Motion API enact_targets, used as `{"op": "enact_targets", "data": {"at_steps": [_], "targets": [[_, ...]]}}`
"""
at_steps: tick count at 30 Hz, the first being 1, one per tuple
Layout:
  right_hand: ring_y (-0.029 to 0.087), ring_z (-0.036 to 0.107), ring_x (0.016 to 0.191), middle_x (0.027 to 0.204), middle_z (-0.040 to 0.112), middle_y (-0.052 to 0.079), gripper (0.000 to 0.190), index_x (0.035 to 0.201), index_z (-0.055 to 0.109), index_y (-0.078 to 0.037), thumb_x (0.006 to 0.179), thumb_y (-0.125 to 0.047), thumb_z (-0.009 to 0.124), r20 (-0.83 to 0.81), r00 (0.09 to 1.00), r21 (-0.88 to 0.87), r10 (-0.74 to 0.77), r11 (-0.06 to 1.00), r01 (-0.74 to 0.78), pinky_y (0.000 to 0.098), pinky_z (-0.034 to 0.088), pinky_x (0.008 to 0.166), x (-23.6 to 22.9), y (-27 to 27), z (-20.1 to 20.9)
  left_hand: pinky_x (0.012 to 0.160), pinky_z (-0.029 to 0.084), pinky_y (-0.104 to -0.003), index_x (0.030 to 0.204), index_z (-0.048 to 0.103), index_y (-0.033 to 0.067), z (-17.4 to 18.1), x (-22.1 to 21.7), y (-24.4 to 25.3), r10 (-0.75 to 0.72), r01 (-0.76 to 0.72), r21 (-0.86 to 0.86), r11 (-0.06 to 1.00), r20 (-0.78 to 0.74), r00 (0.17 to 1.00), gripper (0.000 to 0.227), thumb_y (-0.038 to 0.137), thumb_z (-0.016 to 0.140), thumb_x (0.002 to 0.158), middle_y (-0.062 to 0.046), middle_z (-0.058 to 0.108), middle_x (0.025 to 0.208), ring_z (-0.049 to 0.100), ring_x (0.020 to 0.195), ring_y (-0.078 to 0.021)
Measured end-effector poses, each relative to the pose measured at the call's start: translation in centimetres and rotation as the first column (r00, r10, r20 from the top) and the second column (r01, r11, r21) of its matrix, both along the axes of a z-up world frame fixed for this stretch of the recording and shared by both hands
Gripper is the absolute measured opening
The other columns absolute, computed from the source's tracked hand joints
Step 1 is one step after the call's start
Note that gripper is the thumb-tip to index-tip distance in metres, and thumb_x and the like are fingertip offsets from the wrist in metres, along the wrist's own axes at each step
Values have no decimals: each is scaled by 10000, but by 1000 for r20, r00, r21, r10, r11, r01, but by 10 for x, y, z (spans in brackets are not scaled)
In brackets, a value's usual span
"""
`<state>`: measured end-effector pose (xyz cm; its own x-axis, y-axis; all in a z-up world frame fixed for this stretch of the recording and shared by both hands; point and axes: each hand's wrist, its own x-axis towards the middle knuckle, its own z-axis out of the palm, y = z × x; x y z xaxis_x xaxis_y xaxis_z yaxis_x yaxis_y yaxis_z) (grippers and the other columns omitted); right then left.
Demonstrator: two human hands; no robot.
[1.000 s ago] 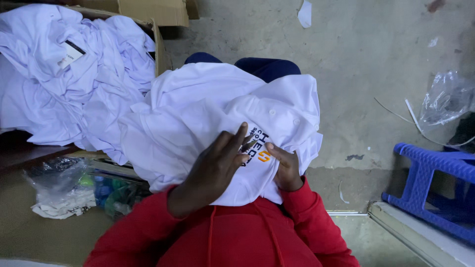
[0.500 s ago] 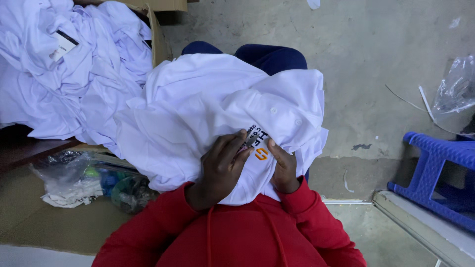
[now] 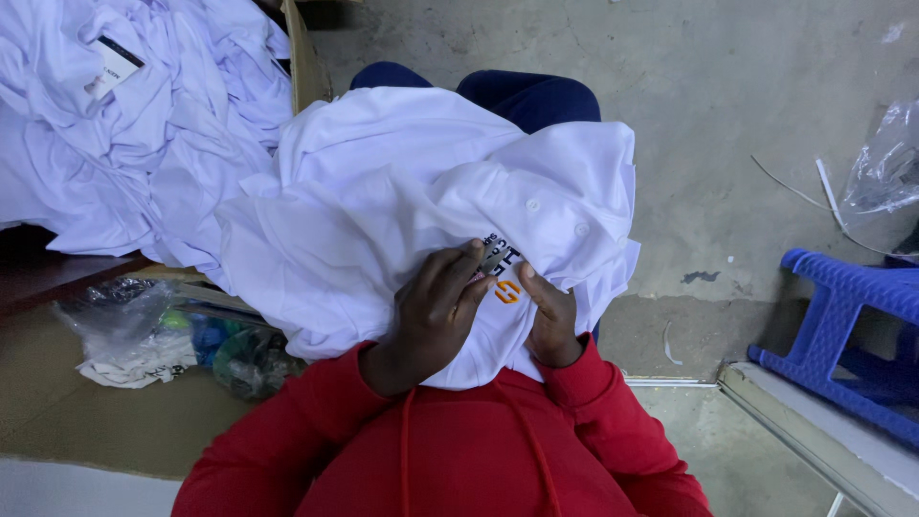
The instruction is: The person trims loose threads from the logo area of white shirts using small scissors. They handle each shirt one at a time, snipping threads and occasionally adjusting the fabric to reach different spots.
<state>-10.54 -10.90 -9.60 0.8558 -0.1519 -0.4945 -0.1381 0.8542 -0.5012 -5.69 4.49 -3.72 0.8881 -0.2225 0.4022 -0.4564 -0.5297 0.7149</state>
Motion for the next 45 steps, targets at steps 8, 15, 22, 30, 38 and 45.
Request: {"op": "enact_targets", "data": {"at_steps": [8,15,22,30,38,45], "targets": [[485,753,1052,1154,757,295,461,1427,598,45,997,-121,623,39,997,48,62,997,-64,725,566,898,11,1,17,762,633,-294,1197,776,6,5,8,4,-12,13,-5,1000,63,998,231,123,754,999,-78,712,946,770,833,-214],[498,747,1069,1160,745,319,481,1444,566,72,987,-70,611,113,992,32,62,997,-66,699,576,910,7,2,10,809,644,-290,1186,783,-5,13,12,8,4,-6,16,1000,135,991,241,143,757,997,-94,726,991,768,872,-203],[500,725,1133,1236,726,316,505,1474,535,78,989,-61,569,207,972,57,111,991,-125,718,529,989,7,-1,11,798,652,-317,1155,784,-15,14,12,11,-58,56,22,998,105,993,199,82,760,984,-118,735,976,784,872,-239],[511,721,1131,1243,718,319,527,1495,503,71,985,-53,558,223,969,23,106,993,-114,727,521,998,8,-1,9,786,647,-307,1204,769,-8,16,13,12,-35,36,-16,999,61,998,265,155,761,995,-94,708,965,764,846,-202],[482,726,1134,1229,727,304,551,1505,511,55,971,-55,590,206,973,17,100,994,-106,706,531,987,12,3,15,774,638,-313,1224,768,-1,18,13,13,-46,47,-17,999,38,998,270,142,753,996,-92,702,964,759,836,-209],[497,726,1128,1215,731,298,569,1503,516,50,951,-56,603,186,979,38,79,995,-87,720,525,984,8,5,9,762,634,-310,1224,768,-8,19,15,13,-46,48,-25,999,49,998,268,142,743,1004,-95,705,963,757,829,-210]]}}
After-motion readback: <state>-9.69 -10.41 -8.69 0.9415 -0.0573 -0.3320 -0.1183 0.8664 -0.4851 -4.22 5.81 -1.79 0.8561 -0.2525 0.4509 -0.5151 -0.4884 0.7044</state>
